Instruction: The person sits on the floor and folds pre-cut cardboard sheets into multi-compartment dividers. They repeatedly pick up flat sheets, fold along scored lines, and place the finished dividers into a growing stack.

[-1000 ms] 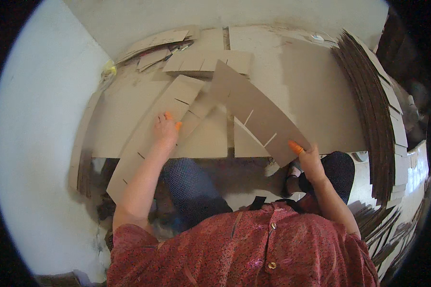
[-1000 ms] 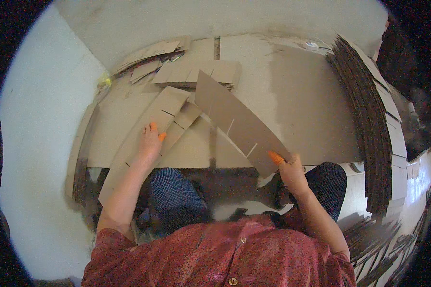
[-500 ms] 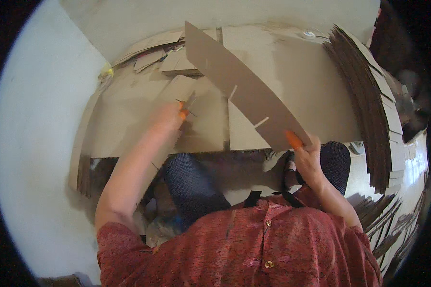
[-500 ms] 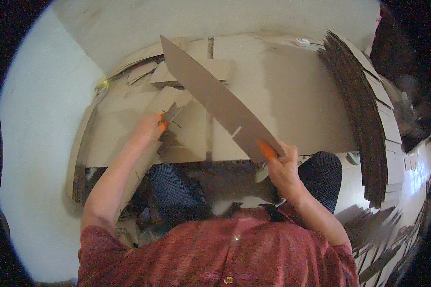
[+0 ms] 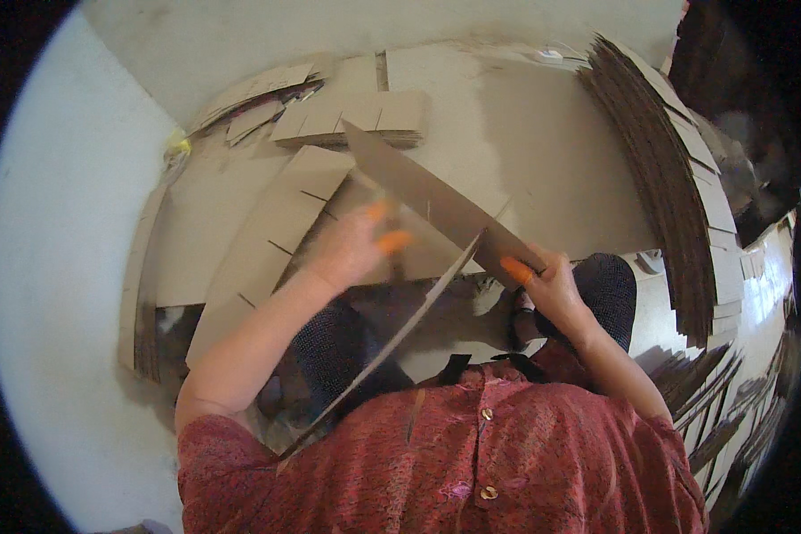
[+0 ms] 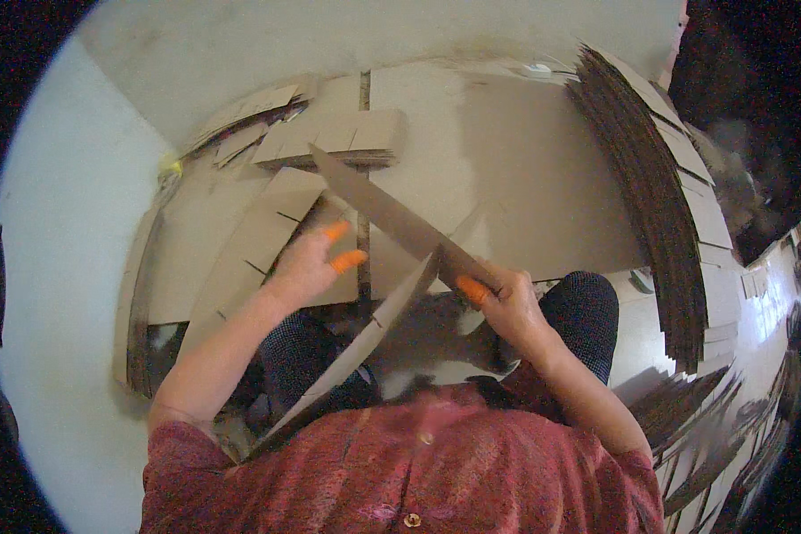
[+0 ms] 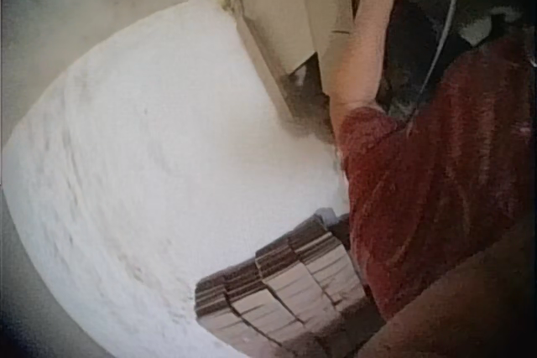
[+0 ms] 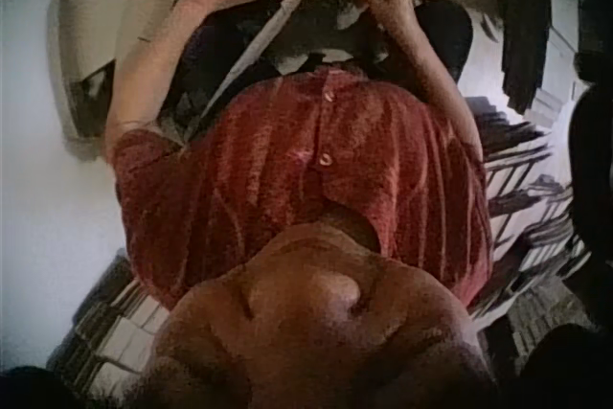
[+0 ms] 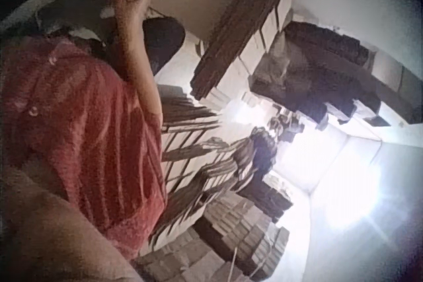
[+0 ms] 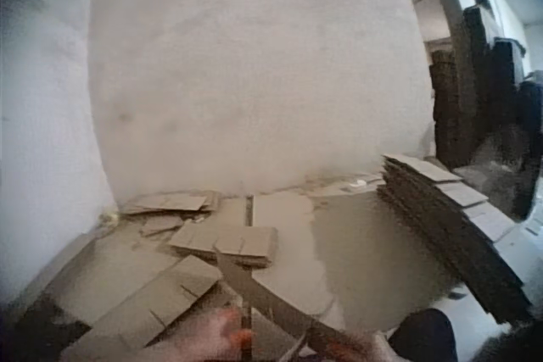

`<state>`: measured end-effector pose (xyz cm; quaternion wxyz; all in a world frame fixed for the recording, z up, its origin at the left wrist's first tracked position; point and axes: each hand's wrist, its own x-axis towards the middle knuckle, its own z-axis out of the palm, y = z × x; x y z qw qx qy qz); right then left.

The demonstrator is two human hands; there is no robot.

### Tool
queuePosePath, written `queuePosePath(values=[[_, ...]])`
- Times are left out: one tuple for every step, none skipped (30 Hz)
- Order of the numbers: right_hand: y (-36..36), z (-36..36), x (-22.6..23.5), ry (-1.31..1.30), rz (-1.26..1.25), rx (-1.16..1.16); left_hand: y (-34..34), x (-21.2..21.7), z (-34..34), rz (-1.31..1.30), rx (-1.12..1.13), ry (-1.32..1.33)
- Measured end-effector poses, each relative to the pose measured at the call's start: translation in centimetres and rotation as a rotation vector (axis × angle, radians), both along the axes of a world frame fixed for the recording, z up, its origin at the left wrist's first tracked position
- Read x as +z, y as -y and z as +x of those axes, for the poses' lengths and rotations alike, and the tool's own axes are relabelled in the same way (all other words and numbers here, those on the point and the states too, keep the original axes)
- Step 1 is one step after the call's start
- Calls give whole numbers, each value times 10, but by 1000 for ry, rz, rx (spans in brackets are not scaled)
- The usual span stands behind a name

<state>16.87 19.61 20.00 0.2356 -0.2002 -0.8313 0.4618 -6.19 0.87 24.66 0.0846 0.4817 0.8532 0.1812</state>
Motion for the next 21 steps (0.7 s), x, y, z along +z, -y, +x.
queuePosePath(values=[[6, -1, 13, -77, 105, 6, 15, -28, -31, 28, 93, -181], [11, -1, 25, -155, 210, 9, 33, -58, -60, 56, 183, -362], [10, -4, 35, -201, 380, 35, 45, -70, -75, 2, 280, -534], [5, -14, 45, -246, 547, 63, 57, -78, -87, -55, 377, -705], [2, -23, 52, -291, 718, 88, 67, -83, -102, -158, 399, -576], [4, -33, 55, -249, 743, 106, 74, -83, -119, -257, 423, -447], [7, -43, 58, -205, 768, 120, 74, -79, -127, -354, 441, -318], [8, -52, 60, -163, 792, 135, 75, -78, -131, -318, 427, -314], [7, -59, 60, -29, 765, 137, 76, -77, -134, -283, 414, -311], [6, -67, 58, 105, 736, 144, 79, -77, -137, -248, 405, -305], [6, -71, 57, 238, 705, 150, 82, -76, -142, -209, 382, -360], [7, -72, 59, 224, 734, 130, 84, -74, -148, -170, 359, -416], [10, -72, 62, 208, 761, 118, 91, -74, -151, -134, 344, -470], [8, -70, 62, 200, 789, 90, 85, -62, -148, -159, 364, -381], [6, -68, 57, 202, 759, 107, 79, -49, -145, -184, 384, -291], [3, -66, 48, 203, 730, 119, 73, -36, -138, -207, 400, -205], [1, -64, 40, 201, 704, 136, 71, -31, -134, -143, 371, -186], [-2, -58, 36, 134, 653, 132, 70, -27, -131, -79, 342, -168], [-4, -54, 32, 65, 600, 132, 70, -25, -128, -19, 316, -149], [-3, -49, 31, -3, 547, 131, 68, -22, -127, -31, 321, -155], [-1, -43, 32, -68, 574, 155, 62, -19, -127, -44, 326, -161]])
